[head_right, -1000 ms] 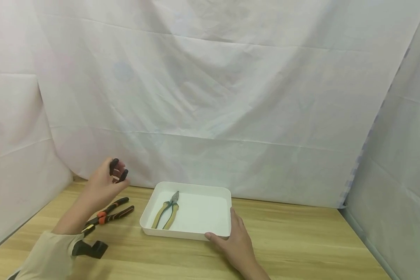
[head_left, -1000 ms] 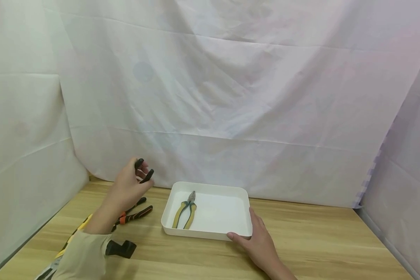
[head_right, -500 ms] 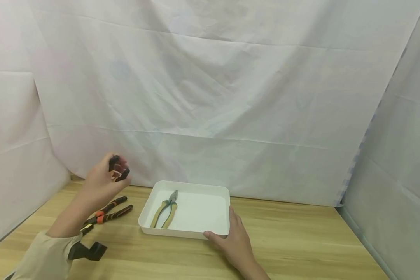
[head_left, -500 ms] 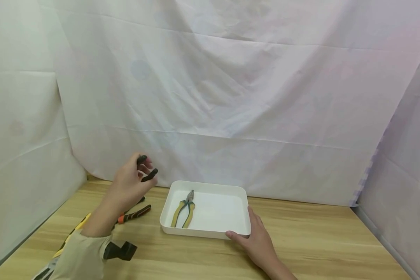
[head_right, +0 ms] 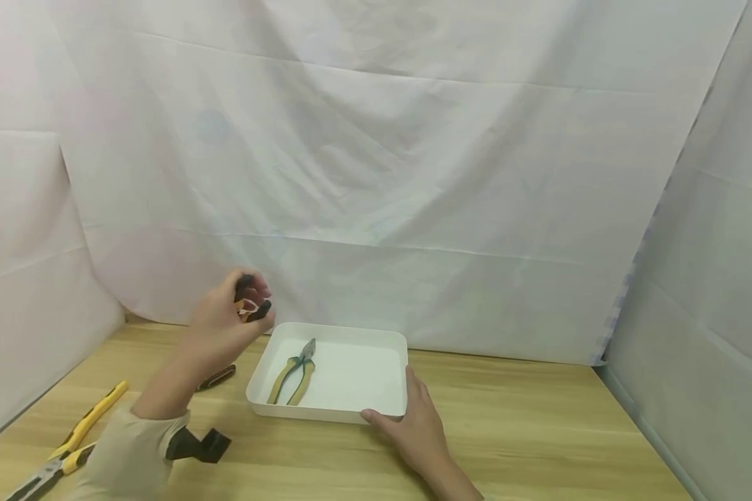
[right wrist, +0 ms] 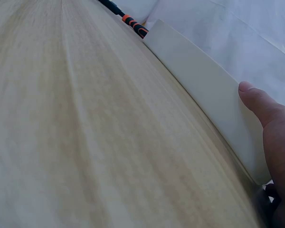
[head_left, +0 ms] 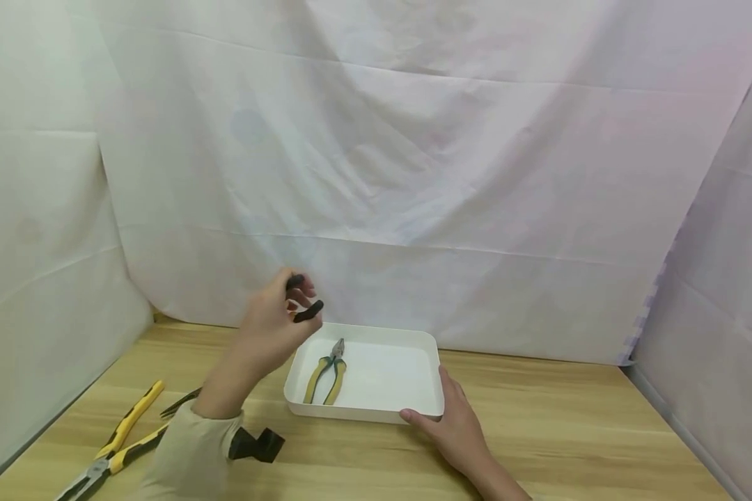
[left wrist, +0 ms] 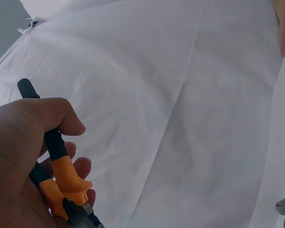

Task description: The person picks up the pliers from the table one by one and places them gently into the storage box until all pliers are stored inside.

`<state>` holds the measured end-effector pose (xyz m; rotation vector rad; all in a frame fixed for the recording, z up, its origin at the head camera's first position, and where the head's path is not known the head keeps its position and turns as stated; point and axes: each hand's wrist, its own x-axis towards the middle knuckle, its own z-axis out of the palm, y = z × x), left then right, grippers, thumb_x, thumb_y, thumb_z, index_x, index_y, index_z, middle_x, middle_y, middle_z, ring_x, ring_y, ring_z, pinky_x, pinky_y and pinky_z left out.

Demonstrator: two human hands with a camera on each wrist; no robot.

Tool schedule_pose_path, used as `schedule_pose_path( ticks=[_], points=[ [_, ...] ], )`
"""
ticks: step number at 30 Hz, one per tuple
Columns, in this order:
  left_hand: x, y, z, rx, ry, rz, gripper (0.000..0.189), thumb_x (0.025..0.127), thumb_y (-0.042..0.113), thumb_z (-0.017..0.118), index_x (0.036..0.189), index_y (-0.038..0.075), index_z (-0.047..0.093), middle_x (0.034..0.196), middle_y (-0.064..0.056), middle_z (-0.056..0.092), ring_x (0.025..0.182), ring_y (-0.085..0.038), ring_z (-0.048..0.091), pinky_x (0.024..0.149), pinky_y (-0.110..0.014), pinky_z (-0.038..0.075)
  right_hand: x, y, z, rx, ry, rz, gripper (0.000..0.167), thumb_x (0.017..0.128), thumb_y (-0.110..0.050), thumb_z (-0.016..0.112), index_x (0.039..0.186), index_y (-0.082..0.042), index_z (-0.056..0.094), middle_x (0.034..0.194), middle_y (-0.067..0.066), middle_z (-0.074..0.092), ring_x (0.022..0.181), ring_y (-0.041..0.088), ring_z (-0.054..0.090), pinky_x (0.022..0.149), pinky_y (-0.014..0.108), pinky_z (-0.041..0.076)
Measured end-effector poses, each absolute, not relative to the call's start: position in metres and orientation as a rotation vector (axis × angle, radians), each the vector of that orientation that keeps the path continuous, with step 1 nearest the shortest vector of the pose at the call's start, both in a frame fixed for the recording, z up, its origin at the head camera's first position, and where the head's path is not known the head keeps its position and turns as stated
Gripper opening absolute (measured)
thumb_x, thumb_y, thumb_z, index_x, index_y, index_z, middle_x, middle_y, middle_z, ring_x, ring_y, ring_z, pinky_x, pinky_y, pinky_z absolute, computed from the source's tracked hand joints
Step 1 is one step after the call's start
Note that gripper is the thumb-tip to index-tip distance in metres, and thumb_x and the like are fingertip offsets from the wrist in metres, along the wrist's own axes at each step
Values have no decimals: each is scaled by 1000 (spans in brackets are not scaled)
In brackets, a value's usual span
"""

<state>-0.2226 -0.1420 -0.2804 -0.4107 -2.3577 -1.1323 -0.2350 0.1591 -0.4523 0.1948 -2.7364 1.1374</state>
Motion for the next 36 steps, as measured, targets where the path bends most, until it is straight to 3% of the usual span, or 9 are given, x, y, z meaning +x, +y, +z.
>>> schedule_pose_path(
  ticks=[11, 21, 29, 36],
  points=[
    [-219, -97, -265, -584, -2266, -1196, 43, 79, -2, 80, 111, 9, 54, 102, -3, 62, 95, -22, 66, 86, -40, 54, -231, 167, -455, 191, -2739, 1140, 115, 77, -66, 77, 159, -3, 26, 159, 19, 40, 144, 40, 43, 113, 60, 39],
    [-220, -77, -278, -756, -2348, -1019, 43, 77, 1, 82, 109, 13, 56, 101, 1, 62, 92, -11, 62, 79, -30, 57, -230, 168, -456, 198, -2744, 1136, 116, 77, -67, 77, 160, -5, 25, 159, 19, 40, 143, 39, 44, 113, 59, 40],
    [-224, -69, -287, -869, -2385, -1039, 41, 78, -1, 79, 110, 12, 56, 104, 1, 60, 95, -17, 63, 74, -20, 56, -231, 169, -452, 189, -2766, 1131, 116, 77, -67, 76, 160, -5, 24, 160, 19, 38, 145, 39, 42, 114, 59, 38],
    [-237, -59, -303, -850, -2467, -1005, 42, 81, 2, 77, 114, 17, 55, 107, 6, 59, 96, -10, 61, 79, -24, 55, -229, 173, -454, 180, -2767, 1131, 116, 77, -68, 76, 160, -6, 24, 159, 19, 39, 144, 39, 44, 114, 59, 39]
  ],
)
